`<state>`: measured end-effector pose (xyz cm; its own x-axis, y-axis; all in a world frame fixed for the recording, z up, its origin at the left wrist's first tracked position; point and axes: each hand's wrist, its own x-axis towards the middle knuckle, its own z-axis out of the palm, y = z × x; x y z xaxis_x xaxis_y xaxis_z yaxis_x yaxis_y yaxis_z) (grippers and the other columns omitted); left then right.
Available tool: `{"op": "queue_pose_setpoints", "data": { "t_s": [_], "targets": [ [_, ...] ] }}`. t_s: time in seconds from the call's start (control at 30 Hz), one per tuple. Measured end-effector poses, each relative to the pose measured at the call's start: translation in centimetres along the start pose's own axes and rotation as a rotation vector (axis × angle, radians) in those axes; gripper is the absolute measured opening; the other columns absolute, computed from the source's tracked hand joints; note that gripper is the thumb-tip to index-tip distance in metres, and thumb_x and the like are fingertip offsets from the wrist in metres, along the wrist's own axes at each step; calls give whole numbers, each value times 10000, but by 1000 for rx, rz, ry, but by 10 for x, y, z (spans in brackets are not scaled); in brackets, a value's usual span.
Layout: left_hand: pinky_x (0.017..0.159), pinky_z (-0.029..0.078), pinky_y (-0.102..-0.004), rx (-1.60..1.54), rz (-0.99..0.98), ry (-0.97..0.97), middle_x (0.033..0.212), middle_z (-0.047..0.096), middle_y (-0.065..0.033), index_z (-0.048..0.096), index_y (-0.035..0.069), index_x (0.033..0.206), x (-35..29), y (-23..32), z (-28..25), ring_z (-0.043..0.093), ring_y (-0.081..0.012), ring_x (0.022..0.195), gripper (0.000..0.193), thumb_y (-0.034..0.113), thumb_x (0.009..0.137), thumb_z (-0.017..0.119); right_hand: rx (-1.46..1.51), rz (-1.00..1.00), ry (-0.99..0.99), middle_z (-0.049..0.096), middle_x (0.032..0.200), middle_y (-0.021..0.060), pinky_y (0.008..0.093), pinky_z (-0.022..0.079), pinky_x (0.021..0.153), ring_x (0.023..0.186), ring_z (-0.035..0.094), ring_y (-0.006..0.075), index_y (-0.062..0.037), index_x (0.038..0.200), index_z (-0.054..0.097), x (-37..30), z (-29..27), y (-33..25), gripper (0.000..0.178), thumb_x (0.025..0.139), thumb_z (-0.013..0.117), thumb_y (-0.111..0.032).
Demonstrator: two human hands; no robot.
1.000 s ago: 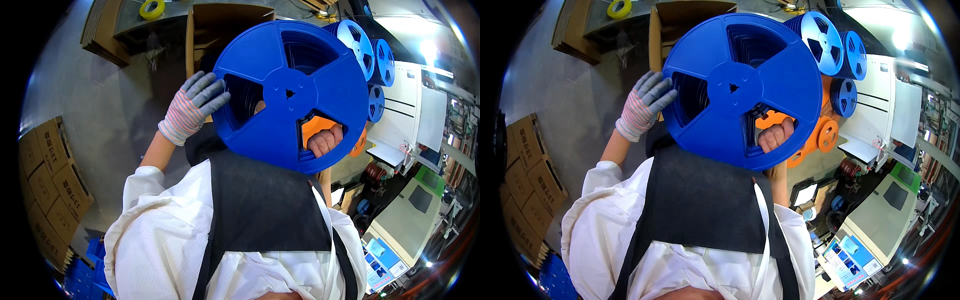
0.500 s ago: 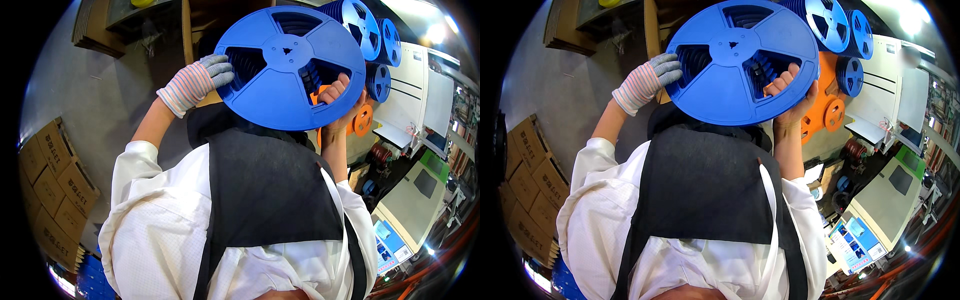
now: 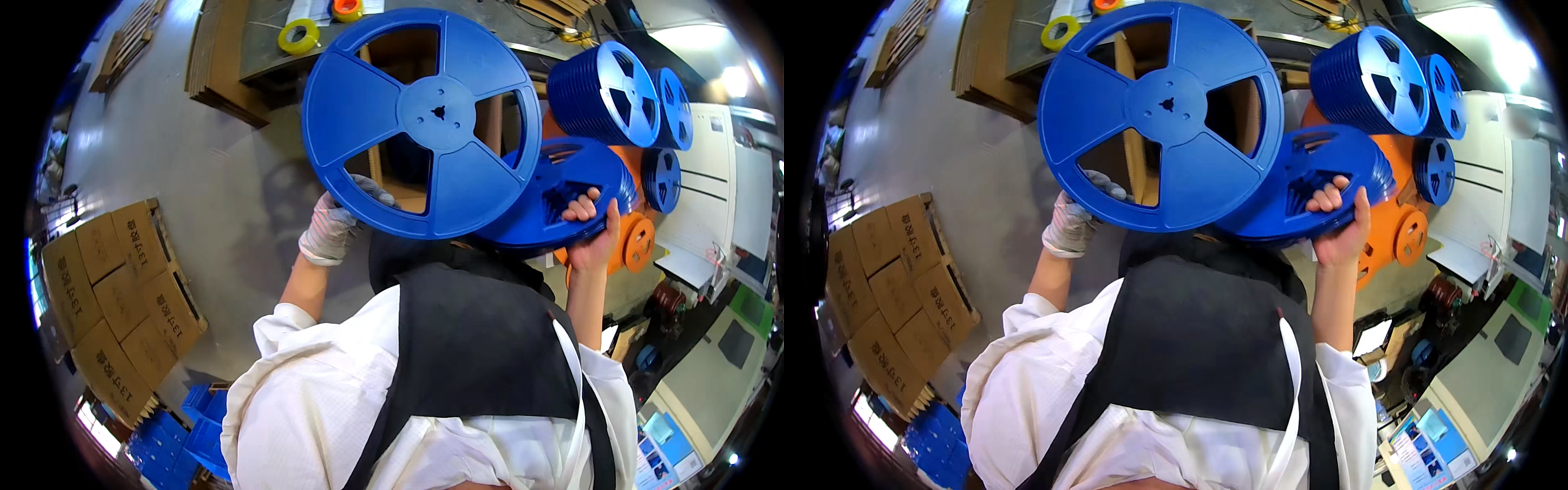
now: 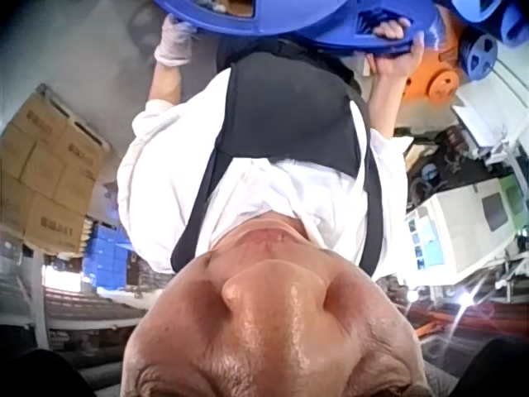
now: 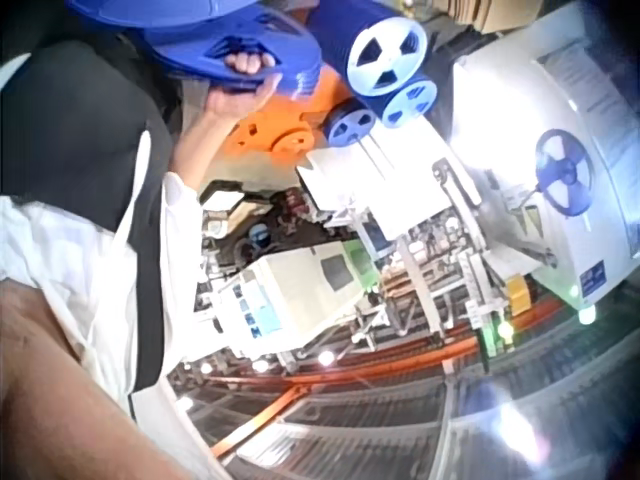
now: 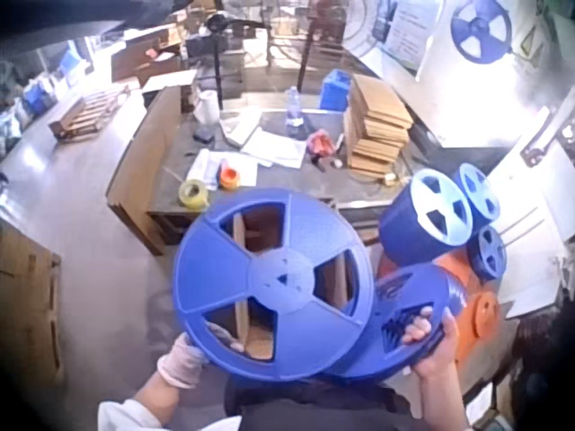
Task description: The person picks up blue plastic spools from a stack and places them into a cardboard box. They handle the spools one at a time, rotating them to fit inside the box, and continue stacking them until the box is filled.
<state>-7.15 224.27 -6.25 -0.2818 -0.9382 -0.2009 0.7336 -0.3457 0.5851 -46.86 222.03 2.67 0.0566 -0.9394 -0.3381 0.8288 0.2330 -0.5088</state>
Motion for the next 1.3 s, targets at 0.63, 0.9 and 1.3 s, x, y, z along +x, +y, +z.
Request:
{"op": "queue_pose_setpoints", "data": {
  "t_s": [0.63, 0.9, 1.3],
  "targets": [
    [849, 571, -385, 258, -69, 416, 1019, 653, -173, 556, 54, 1119, 21, -30, -15, 654, -296, 974, 251, 31, 876, 615, -61, -64, 144, 517, 742, 38, 343, 473, 730, 695, 508, 157, -24, 1068, 539, -26, -24, 6, 294, 936, 503, -283],
    [787, 485, -450, 1735, -244, 510, 963, 651, -219, 501, 70, 1265, 97, -113, -81, 619, -397, 902, 414, 193, 875, 565, -93, -88, 162, 492, 680, 20, 318, 450, 657, 632, 477, 143, -56, 996, 547, -33, -13, 10, 234, 881, 545, -260],
    [1055, 386, -449, 1628, 480, -24, 1471, 348, -180, 409, 227, 1417, 105, -78, 30, 372, -382, 1325, 754, 6, 740, 653, 206, -166, -399, 473, 554, -27, 240, 388, 445, 440, 471, 86, -90, 907, 422, -53, -18, -28, 307, 897, 615, -329]
  ]
}}
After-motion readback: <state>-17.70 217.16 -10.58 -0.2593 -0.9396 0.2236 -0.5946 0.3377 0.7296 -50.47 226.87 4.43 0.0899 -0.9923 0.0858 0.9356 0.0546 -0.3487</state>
